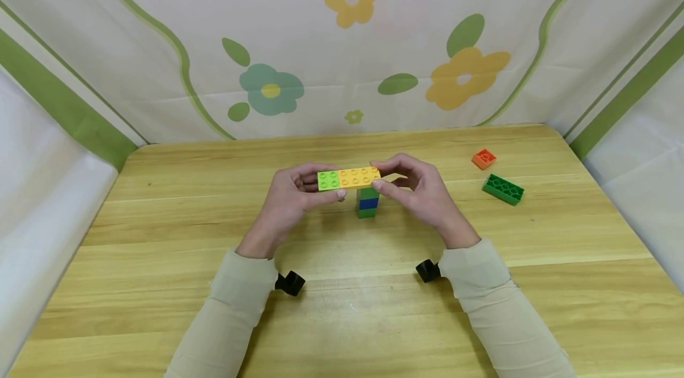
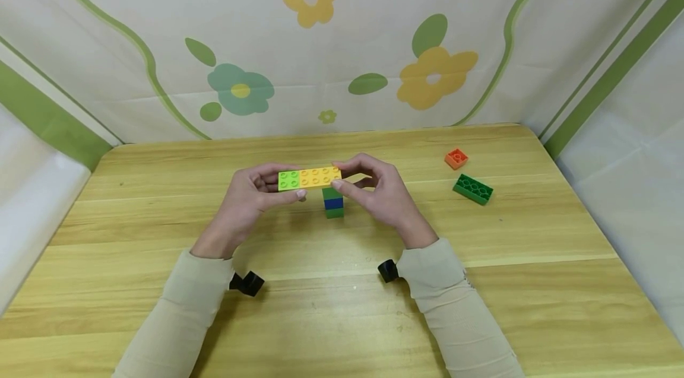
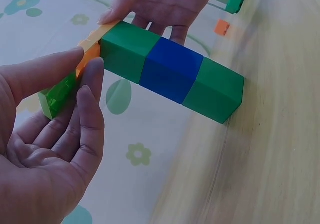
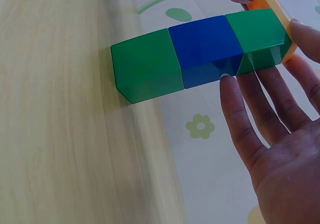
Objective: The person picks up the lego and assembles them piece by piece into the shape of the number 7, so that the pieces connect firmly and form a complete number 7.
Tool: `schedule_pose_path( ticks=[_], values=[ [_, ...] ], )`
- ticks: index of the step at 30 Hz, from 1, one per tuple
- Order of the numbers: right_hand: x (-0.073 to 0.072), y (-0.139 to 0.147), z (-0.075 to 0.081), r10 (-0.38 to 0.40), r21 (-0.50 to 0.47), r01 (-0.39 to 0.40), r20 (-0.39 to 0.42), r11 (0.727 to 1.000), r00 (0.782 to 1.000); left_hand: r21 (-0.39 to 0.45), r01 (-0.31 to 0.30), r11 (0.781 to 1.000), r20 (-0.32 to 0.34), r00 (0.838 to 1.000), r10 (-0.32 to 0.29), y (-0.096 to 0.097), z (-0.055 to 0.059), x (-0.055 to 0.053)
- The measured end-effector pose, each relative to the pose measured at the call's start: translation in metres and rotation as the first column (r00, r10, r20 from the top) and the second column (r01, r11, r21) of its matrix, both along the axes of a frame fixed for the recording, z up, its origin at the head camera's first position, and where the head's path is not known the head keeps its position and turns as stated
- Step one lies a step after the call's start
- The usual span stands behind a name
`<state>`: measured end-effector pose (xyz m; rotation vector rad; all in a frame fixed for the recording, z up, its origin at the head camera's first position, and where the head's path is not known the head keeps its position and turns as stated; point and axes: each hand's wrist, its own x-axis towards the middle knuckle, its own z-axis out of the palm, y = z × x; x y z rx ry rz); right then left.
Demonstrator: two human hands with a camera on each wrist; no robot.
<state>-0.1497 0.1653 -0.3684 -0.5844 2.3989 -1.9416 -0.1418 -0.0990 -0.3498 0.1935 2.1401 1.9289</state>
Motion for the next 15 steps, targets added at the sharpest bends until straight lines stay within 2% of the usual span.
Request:
schedule_pose_path(
  ticks=[15],
  values=[
    [-0.0004,0.0004,-0.0009,0.004,0.0,-0.004,-0.002,1.0,1.0,-0.004,0.005,1.0,-0.014,1.0,-0.005,0.0001,-0.0022,-0.0005]
  ],
)
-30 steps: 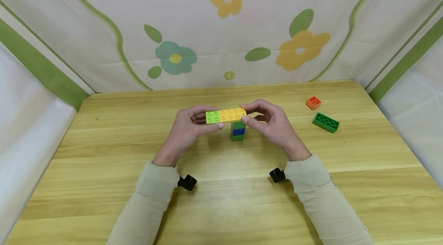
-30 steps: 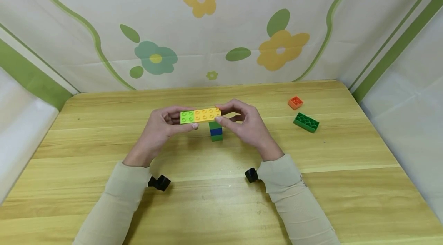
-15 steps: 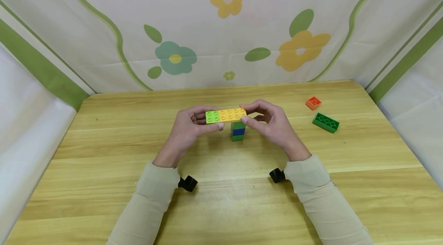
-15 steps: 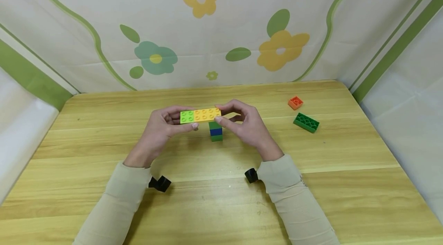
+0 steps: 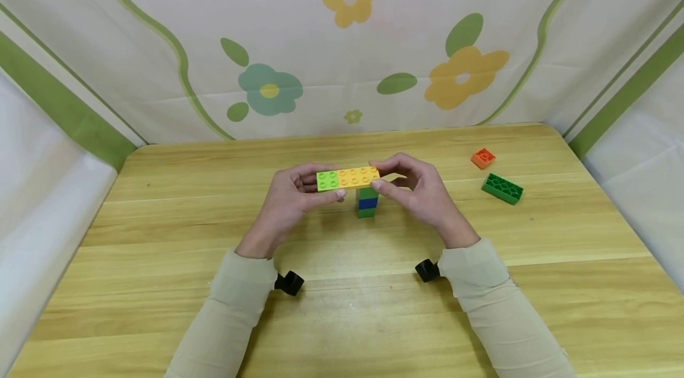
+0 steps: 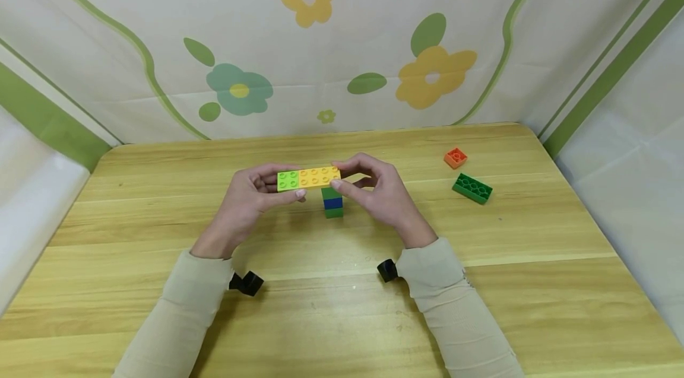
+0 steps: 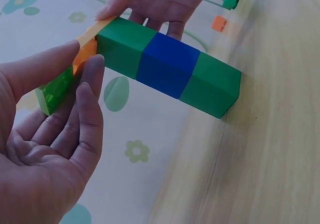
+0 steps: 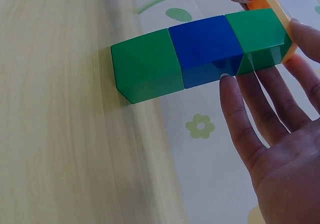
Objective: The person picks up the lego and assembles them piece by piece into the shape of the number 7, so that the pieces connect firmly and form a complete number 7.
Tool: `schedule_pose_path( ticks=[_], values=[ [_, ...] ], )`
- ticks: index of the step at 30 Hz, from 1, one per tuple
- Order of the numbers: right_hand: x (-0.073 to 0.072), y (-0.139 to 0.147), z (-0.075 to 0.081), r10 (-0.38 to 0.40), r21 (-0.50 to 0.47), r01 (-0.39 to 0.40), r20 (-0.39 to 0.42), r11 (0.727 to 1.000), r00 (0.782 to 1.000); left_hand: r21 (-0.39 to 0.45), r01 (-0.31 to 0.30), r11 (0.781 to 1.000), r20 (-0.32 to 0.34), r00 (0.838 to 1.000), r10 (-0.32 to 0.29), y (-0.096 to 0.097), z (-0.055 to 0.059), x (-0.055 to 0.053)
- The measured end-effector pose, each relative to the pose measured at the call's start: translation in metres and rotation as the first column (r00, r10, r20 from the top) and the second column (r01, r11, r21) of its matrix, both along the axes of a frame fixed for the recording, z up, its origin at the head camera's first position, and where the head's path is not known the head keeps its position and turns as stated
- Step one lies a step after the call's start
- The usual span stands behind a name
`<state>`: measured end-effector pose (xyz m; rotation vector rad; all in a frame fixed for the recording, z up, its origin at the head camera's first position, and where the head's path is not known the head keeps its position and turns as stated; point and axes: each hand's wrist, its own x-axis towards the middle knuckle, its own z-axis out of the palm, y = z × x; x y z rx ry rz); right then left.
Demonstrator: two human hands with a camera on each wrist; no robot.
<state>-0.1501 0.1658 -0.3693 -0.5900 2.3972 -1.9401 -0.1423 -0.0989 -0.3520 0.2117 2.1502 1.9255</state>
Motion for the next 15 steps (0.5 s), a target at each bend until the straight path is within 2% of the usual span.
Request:
schedule_pose_path(
  ticks=[7,15],
  values=[
    [0.0,-0.0003,-0.0001,0.0,-0.001,0.0,0.002,1.0,1.0,-0.005,-0.005,1.0,0.017,1.0,0.005,-0.0003,0.0014,0.0003],
    [0.0004,-0.0002,0.0006,-0.001,0.002,0.001,0.004,1.0,1.0,0.032,-0.014,0.999,0.055,0.998,0.013,0.0007,0.0014,0.0011]
  ],
)
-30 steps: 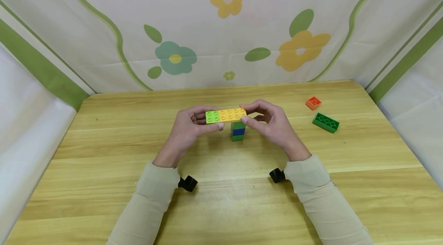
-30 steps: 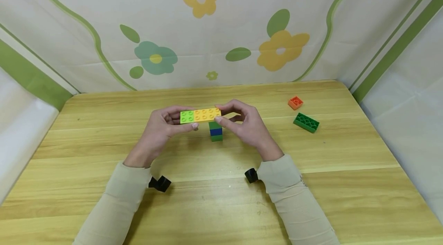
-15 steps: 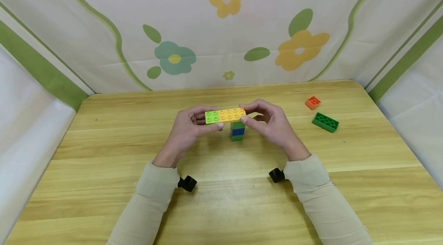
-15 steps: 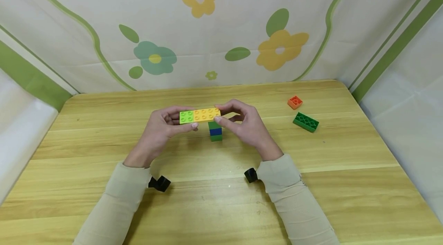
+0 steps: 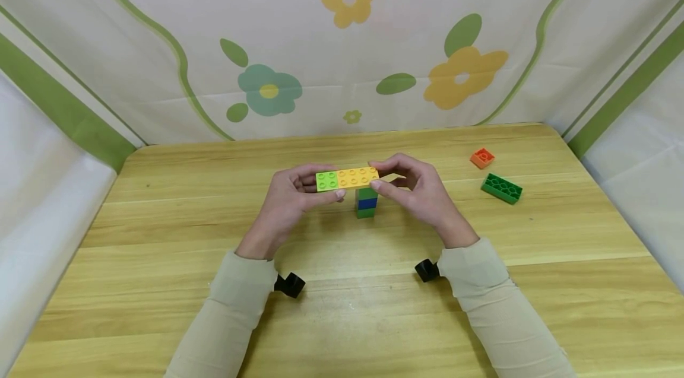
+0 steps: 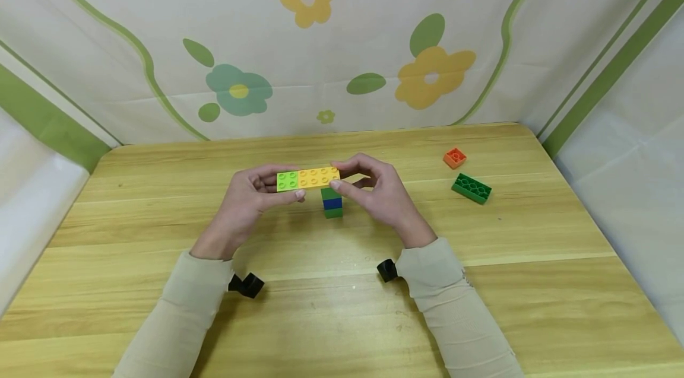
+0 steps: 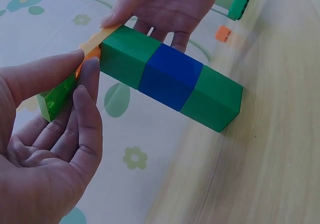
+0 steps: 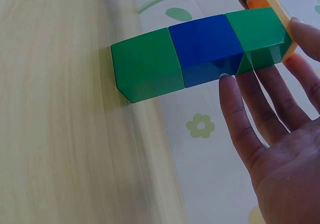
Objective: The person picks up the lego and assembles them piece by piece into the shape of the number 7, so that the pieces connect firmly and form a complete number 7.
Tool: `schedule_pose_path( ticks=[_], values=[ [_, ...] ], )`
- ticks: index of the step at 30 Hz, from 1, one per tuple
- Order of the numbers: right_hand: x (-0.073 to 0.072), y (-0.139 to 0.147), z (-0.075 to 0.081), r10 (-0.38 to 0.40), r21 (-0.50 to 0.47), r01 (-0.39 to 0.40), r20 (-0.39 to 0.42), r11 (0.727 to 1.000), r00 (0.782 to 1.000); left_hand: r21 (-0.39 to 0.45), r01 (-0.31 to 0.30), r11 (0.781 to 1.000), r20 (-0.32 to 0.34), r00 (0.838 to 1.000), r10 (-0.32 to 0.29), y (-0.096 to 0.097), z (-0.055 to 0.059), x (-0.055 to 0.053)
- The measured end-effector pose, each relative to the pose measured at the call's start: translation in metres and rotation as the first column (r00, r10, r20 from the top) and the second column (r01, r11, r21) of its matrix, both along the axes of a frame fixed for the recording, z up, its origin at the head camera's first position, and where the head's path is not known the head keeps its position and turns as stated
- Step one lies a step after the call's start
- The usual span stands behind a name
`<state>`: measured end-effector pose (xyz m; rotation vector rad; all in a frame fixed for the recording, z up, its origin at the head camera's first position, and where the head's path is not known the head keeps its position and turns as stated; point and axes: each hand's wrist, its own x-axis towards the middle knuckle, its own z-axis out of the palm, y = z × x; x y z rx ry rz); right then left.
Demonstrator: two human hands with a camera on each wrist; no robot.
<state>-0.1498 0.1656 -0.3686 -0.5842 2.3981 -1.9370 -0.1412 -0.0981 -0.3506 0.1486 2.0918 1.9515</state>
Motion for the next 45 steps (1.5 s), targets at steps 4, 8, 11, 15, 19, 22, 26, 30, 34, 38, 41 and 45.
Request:
schedule_pose_path(
  ticks=[4,8,11,15,19,22,26,30,34,38,41,45],
  values=[
    [-0.0002,0.0001,-0.0007,-0.001,0.004,0.001,0.003,1.0,1.0,0.008,-0.002,1.0,0.01,1.0,0.002,0.0002,0.0002,0.0008],
    [-0.0001,-0.0002,-0.001,0.0,0.009,0.0,0.005,1.0,1.0,0.012,-0.005,1.0,0.013,1.0,0.005,0.0003,-0.0004,0.0012],
    [0.0001,-0.0007,-0.0011,0.002,0.008,-0.002,0.006,1.0,1.0,0.014,-0.007,1.0,0.008,1.0,0.007,0.0,-0.0013,0.0011],
    [0.0005,-0.0014,-0.0011,0.003,0.007,-0.003,0.009,1.0,1.0,0.022,-0.008,1.0,0.005,1.0,0.008,-0.0007,-0.0024,0.0009],
    [0.0005,-0.0017,-0.0007,0.0,0.009,0.0,0.011,1.0,1.0,0.025,-0.007,1.0,0.005,1.0,0.007,-0.0008,-0.0023,0.0014],
    [0.0005,-0.0016,-0.0007,-0.004,0.016,0.004,0.016,1.0,1.0,0.02,-0.005,1.0,0.007,1.0,0.005,-0.0006,-0.0009,0.0022],
    [0.0005,-0.0012,-0.0007,-0.011,0.024,0.01,0.022,1.0,1.0,0.009,-0.004,1.0,0.015,1.0,0.004,-0.0006,0.0002,0.0024],
    [0.0005,-0.0008,-0.0002,-0.013,0.028,0.012,0.02,1.0,1.0,0.003,0.0,1.0,0.024,1.0,0.0,-0.0006,0.0002,0.0021],
    [0.0003,-0.0004,0.0004,-0.009,0.026,0.009,0.016,1.0,1.0,0.006,0.003,1.0,0.025,1.0,-0.004,-0.0008,0.0005,0.0019],
    [0.0003,-0.0002,0.0005,-0.005,0.019,0.005,0.015,1.0,1.0,0.01,0.005,1.0,0.02,1.0,-0.005,-0.0006,0.0011,0.0019],
    [0.0002,-0.0001,0.0004,-0.003,0.014,0.003,0.015,1.0,1.0,0.013,0.009,1.0,0.015,1.0,-0.01,-0.0004,0.0009,0.0015],
    [-0.0003,0.0004,0.0,0.0,0.011,0.0,0.014,1.0,1.0,0.006,0.007,1.0,0.013,1.0,-0.007,-0.0002,0.0005,0.0007]
  ],
)
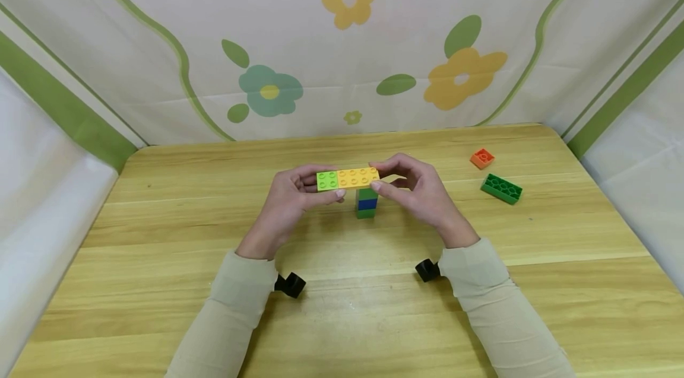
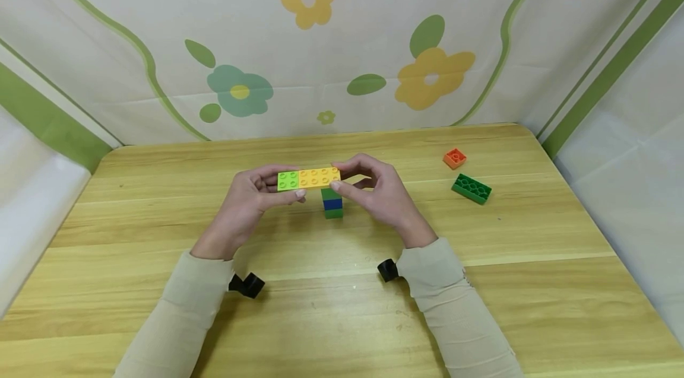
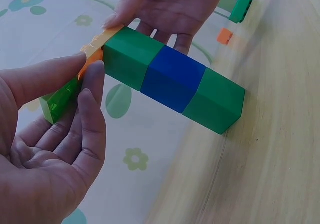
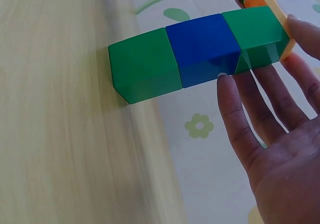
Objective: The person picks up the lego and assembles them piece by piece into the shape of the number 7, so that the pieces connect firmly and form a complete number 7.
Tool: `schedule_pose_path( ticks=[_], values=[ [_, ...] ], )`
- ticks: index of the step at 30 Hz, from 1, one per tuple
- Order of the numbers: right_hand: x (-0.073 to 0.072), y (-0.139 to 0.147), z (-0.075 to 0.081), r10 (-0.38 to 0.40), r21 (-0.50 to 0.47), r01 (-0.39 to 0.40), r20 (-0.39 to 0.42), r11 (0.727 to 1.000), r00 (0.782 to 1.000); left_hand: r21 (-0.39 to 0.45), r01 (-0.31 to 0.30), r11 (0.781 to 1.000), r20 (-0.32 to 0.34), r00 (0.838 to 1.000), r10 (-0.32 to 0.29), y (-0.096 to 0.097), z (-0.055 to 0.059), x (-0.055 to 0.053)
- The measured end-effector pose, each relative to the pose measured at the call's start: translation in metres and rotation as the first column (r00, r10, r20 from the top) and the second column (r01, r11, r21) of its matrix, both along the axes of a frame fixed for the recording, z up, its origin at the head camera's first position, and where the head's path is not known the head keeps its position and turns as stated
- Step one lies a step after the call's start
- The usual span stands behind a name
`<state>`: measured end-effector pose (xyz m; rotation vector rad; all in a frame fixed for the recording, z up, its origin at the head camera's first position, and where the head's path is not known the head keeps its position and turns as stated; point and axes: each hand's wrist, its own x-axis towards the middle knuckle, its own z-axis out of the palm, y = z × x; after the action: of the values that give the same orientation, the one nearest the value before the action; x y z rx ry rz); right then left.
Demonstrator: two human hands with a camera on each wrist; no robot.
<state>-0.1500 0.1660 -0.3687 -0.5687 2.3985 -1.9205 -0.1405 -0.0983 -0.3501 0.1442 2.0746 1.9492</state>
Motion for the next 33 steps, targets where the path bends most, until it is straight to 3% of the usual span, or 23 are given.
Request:
schedule_pose_path(
  ticks=[24,29,33],
  values=[
    [-0.001,0.001,0.003,0.039,-0.018,-0.038,0.054,0.999,0.998,-0.015,-0.007,1.0,0.005,1.0,0.008,-0.001,0.0,0.0],
    [-0.001,0.011,0.008,0.079,0.051,-0.083,0.071,0.995,0.994,-0.018,-0.003,1.0,0.003,1.0,0.003,-0.001,0.0,0.0],
    [0.002,0.032,0.011,0.041,0.142,-0.05,0.061,0.989,0.997,-0.02,0.002,1.0,-0.001,1.0,-0.002,0.001,0.0,0.0]
  ],
)
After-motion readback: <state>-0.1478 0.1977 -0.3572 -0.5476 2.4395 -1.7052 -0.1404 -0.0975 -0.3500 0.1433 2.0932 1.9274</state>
